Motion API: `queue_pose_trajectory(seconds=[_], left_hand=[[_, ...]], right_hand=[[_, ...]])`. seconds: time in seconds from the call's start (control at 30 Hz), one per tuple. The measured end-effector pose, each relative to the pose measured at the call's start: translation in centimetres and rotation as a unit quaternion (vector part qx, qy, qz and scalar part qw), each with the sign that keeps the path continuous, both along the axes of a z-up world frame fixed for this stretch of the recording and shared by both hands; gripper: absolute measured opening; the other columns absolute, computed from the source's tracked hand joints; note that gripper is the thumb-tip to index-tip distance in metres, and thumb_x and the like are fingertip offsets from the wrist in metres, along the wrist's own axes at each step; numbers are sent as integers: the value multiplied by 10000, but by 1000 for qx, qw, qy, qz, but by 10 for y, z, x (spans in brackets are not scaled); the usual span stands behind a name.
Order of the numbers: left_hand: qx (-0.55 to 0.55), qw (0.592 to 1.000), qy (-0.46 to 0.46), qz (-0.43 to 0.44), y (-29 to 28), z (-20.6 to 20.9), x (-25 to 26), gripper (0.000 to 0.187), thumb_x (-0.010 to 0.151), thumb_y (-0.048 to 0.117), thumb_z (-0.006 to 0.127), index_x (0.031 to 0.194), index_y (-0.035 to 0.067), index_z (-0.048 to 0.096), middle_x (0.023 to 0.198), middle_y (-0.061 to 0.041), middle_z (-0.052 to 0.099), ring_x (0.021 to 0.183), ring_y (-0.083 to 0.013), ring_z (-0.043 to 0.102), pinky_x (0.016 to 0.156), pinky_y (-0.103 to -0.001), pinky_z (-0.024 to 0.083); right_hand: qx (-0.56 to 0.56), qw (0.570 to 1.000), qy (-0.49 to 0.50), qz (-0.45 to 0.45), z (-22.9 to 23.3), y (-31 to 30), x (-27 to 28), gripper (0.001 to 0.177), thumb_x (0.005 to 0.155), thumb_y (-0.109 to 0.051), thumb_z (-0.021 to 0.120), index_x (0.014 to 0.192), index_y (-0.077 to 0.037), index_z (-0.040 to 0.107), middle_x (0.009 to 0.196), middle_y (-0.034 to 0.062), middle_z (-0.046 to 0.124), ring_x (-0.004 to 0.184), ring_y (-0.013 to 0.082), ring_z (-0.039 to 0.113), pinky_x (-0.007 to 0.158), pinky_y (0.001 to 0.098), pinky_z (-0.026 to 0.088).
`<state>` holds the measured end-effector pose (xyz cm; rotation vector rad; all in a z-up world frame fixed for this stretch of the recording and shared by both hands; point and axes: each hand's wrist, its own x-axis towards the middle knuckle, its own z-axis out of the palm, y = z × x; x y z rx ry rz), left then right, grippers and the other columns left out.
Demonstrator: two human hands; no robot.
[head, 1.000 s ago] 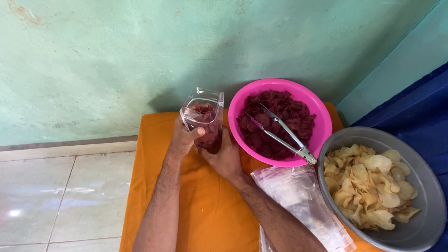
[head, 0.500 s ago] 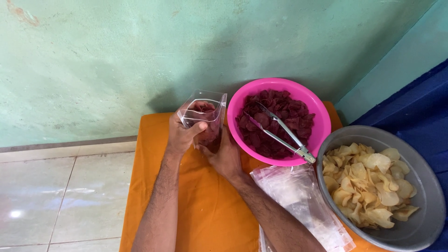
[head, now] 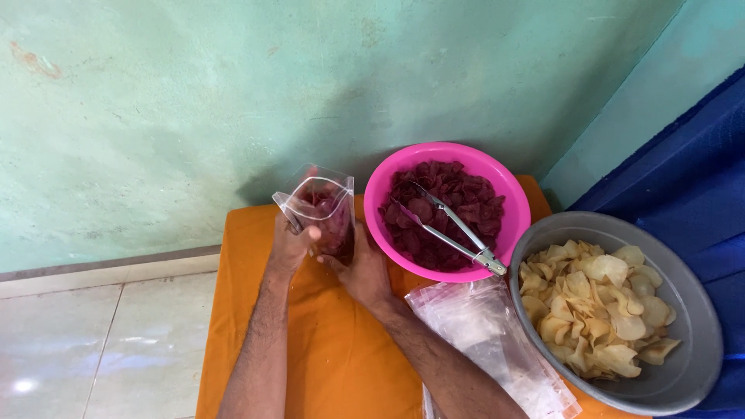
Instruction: Using tongs to pack purple chips from a bowl into a plastic bag.
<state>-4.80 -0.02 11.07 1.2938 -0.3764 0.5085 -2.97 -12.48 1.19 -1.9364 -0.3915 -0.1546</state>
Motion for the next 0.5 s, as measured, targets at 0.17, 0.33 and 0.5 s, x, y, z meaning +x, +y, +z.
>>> queue_pose_trajectory(seconds=[0.17, 0.33, 0.5], left_hand=[[105, 994, 35, 17, 16, -67, 31, 1043, 448, 130, 1065, 1357, 3, 571, 1227, -157, 700, 1152, -217, 632, 1069, -458, 484], [74, 993, 68, 59, 9, -58, 19, 779, 639, 49, 975, 1325, 92, 608, 1198, -35, 691, 1114, -118, 619, 1046, -330, 508], [60, 997, 32, 21, 20, -73, 26, 1016, 628, 155, 990, 1407, 125, 338, 1452, -82, 520, 1358, -192, 459, 1210, -417, 349]], right_hand=[[16, 999, 0, -28, 38, -4, -9, 797, 810, -310, 857, 1470, -100, 464, 1343, 290, 614, 1302, 476, 545, 1102, 573, 451], [-22, 999, -32, -5, 24, -7, -7, 833, 861, -367, 801, 1527, -79, 390, 1369, 335, 561, 1322, 513, 505, 1111, 607, 430], [-36, 999, -27, 21, -39, 2, 19, 769, 774, -378, 875, 1414, -134, 527, 1242, 187, 654, 1241, 402, 606, 1061, 524, 497]])
